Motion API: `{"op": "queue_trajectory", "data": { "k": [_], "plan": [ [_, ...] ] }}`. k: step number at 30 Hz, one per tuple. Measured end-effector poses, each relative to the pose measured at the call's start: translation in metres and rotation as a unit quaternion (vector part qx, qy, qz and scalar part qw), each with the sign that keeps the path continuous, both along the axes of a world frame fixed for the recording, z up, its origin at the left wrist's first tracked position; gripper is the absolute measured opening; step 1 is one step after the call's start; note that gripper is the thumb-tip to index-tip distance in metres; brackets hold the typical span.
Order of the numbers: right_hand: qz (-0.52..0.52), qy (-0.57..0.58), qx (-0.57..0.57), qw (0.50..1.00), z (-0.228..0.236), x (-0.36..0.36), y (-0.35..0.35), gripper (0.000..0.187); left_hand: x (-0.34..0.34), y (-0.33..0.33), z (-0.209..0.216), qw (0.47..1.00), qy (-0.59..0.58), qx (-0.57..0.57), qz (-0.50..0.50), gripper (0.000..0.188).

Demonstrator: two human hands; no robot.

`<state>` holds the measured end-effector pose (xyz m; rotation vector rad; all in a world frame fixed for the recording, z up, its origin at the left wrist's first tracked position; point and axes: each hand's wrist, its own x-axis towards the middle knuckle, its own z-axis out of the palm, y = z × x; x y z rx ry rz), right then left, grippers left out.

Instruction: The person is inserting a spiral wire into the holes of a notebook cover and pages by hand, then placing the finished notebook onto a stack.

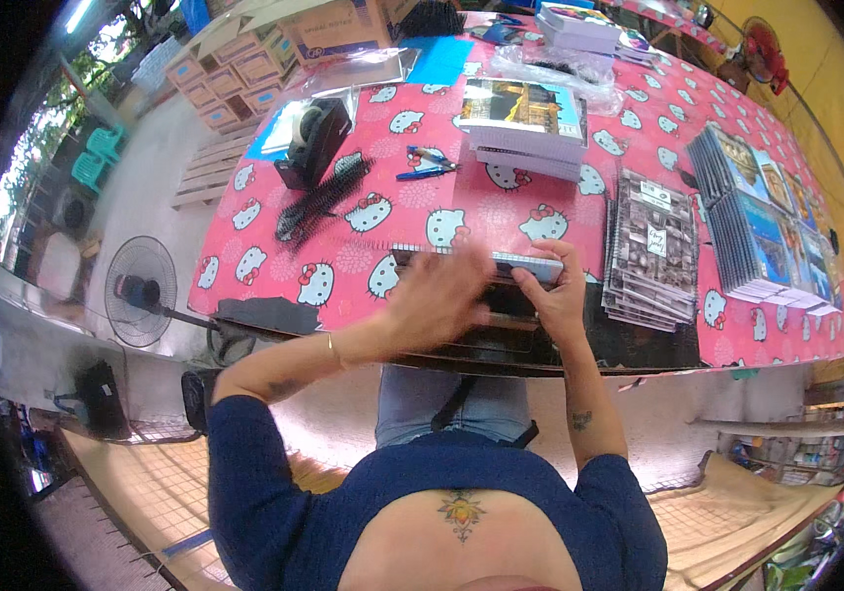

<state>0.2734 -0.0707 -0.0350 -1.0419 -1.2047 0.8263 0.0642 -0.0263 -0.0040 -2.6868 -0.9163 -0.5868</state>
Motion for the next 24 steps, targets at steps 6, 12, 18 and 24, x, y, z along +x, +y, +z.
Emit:
{"op": "queue_trajectory", "data": {
  "k": [6,12,18,24],
  "plan": [
    [0.023,-0.005,-0.011,1.000,-0.004,0.004,0.002,0.042,0.002,-0.013,-0.005,0.994,0.090,-0.036,-0.054,0.080],
    [0.120,0.067,-0.030,0.990,-0.003,0.019,0.003,0.032,-0.001,-0.022,-0.023,0.991,0.078,0.005,-0.106,0.075],
    [0.106,-0.008,-0.060,0.993,-0.004,0.017,0.000,0.021,0.030,0.014,0.030,0.993,0.098,-0.055,0.030,0.078],
    [0.099,-0.062,-0.060,0.991,-0.012,0.029,0.003,0.023,0.041,0.018,0.030,0.997,0.082,0.005,0.008,0.083]
  ]
}}
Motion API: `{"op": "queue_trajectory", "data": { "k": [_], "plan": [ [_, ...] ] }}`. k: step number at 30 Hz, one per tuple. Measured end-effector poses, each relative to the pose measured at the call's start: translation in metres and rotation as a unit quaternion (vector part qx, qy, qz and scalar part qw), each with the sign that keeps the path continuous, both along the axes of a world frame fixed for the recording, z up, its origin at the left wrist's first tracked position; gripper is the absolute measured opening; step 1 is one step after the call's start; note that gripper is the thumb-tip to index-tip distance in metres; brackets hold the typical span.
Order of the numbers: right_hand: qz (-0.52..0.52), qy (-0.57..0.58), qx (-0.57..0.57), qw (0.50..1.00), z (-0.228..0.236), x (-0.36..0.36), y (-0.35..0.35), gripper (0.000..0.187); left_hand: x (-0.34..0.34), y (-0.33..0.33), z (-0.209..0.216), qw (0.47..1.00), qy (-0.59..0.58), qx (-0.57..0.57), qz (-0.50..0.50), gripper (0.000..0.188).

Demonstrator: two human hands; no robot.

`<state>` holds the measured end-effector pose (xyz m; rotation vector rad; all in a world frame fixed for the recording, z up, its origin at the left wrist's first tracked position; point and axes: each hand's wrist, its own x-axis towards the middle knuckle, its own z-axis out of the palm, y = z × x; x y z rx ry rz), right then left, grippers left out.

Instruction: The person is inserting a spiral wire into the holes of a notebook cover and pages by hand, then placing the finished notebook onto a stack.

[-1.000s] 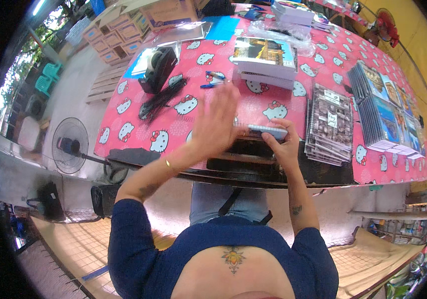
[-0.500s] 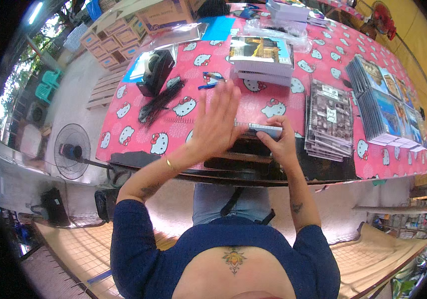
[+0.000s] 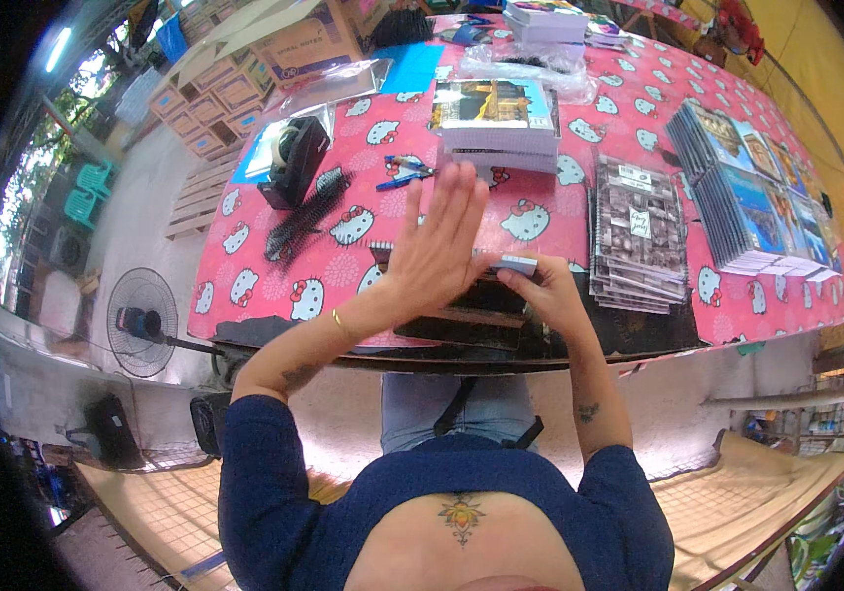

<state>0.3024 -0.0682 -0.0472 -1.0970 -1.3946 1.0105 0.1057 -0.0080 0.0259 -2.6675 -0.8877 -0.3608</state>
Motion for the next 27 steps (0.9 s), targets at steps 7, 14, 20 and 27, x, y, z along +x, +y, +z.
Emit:
{"op": "queue_trajectory", "data": {
  "k": [7,14,20,27],
  "plan": [
    [-0.007,-0.031,0.000,1.000,0.010,0.000,-0.002,0.021,0.013,-0.010,-0.009,1.000,-0.026,0.009,-0.005,0.080],
    [-0.017,-0.075,0.040,0.996,0.008,0.003,0.002,0.024,0.011,-0.020,-0.022,0.992,-0.054,-0.011,-0.110,0.079],
    [-0.020,-0.117,0.065,0.991,0.027,0.011,-0.009,0.029,0.010,-0.043,-0.017,0.975,-0.176,-0.092,-0.102,0.063],
    [0.044,-0.121,0.007,0.992,0.064,0.043,-0.005,0.022,0.012,-0.014,0.003,0.963,-0.215,-0.105,-0.120,0.022]
  ]
}}
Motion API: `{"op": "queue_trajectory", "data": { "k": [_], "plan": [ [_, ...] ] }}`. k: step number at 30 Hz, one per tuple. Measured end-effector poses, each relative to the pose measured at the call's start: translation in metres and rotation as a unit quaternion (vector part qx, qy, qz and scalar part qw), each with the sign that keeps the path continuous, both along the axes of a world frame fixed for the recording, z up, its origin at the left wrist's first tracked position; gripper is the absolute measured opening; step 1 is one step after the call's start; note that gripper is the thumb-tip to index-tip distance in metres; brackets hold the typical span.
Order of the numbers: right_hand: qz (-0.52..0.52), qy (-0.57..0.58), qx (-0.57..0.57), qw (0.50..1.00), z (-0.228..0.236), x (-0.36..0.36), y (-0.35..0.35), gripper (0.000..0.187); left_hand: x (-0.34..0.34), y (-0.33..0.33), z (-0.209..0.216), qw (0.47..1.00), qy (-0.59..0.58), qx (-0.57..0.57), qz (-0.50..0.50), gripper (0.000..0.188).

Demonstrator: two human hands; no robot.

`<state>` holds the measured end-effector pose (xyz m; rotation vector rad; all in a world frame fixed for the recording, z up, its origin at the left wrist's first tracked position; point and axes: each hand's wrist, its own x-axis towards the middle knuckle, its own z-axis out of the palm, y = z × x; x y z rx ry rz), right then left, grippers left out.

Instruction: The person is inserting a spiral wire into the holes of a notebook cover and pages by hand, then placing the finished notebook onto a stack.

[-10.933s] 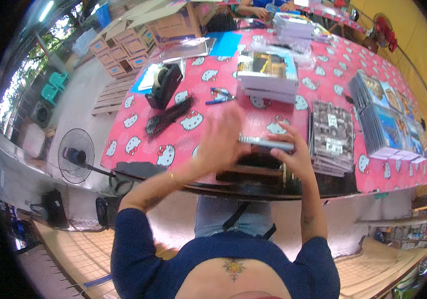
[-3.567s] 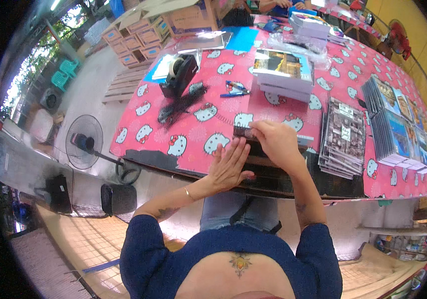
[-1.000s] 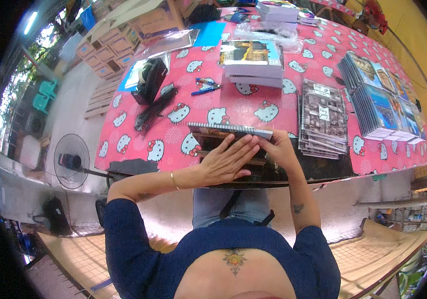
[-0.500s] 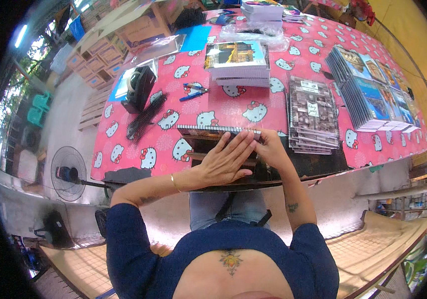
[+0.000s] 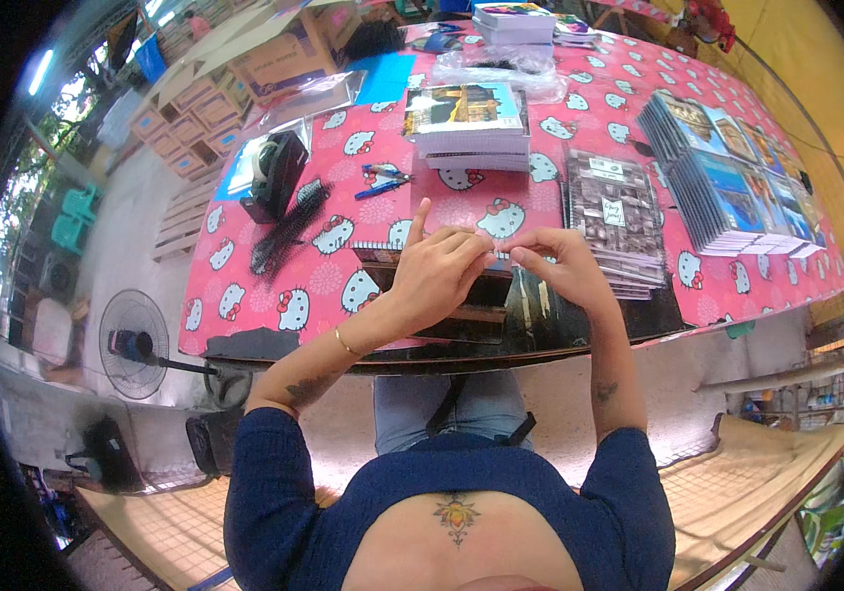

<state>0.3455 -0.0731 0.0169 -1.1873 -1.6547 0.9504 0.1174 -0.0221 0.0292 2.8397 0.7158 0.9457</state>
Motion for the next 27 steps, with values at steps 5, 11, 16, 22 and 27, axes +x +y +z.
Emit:
{"op": "queue_trajectory", "data": {
  "k": [5,11,16,22,27],
  "plan": [
    [-0.020,-0.073,0.087,0.993,0.010,-0.008,0.007,0.012,0.003,-0.005,0.001,1.000,0.013,-0.017,0.011,0.018],
    [-0.201,-0.075,0.184,0.959,0.025,-0.058,-0.024,0.024,-0.029,0.004,0.035,0.991,-0.050,-0.123,0.008,0.024],
    [-0.153,0.081,0.216,0.961,0.056,-0.080,-0.079,0.061,-0.005,-0.042,0.122,0.925,-0.269,-0.187,-0.190,0.031],
    [-0.387,0.187,0.189,0.883,0.048,0.057,-0.052,0.054,0.053,0.111,0.083,0.977,-0.210,-0.043,-0.018,0.032],
    [-0.406,-0.455,-0.079,0.788,0.013,0.119,-0.011,0.057,0.021,0.219,-0.032,0.986,0.007,0.153,0.069,0.034]
  ]
}}
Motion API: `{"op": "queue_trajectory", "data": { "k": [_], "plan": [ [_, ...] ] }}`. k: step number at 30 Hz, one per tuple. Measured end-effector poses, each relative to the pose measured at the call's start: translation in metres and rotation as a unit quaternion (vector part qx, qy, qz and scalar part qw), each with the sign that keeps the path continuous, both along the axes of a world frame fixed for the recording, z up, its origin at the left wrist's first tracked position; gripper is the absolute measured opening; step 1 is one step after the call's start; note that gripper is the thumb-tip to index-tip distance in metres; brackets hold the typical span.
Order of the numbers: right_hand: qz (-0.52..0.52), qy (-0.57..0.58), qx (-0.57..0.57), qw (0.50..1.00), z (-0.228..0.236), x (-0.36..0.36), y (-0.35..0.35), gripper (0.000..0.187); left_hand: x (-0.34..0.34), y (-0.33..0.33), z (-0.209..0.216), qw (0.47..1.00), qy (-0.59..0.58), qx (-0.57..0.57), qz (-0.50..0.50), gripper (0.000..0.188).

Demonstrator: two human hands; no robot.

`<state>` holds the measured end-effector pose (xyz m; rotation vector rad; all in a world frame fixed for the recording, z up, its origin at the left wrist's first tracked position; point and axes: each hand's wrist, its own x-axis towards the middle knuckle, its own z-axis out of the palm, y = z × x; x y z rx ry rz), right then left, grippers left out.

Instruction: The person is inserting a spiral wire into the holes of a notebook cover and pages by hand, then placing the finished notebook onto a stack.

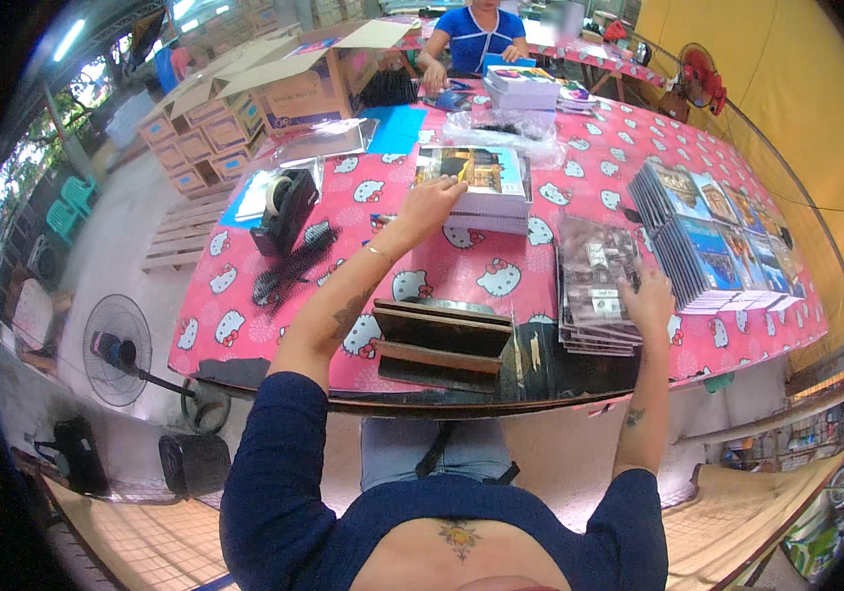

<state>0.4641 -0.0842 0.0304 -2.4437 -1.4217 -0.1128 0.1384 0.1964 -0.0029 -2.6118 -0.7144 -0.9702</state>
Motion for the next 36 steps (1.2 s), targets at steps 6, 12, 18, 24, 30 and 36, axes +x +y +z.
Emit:
{"op": "queue_trajectory", "data": {
  "k": [6,12,18,24,30,36],
  "plan": [
    [0.183,0.363,0.294,0.865,-0.016,-0.065,0.034,0.061,-0.013,-0.029,0.043,0.996,0.042,-0.077,0.020,0.032],
    [0.194,0.826,0.155,0.506,-0.023,-0.102,0.046,0.057,-0.034,-0.148,0.063,0.962,0.067,0.204,-0.169,0.035],
    [0.266,0.700,0.218,0.626,-0.036,-0.134,0.025,0.043,-0.075,-0.184,0.065,0.753,-0.426,-0.463,-0.191,0.043],
    [0.274,0.594,0.282,0.702,-0.026,-0.149,0.005,0.029,-0.076,-0.184,0.052,0.708,-0.365,-0.550,-0.250,0.036],
    [0.291,0.521,0.216,0.773,-0.066,-0.123,0.002,0.036,-0.074,-0.190,0.047,0.774,-0.306,-0.518,-0.196,0.028],
    [0.281,0.489,0.246,0.788,-0.059,-0.133,-0.012,0.033,-0.084,-0.200,0.054,0.781,-0.278,-0.510,-0.230,0.028]
  ]
}}
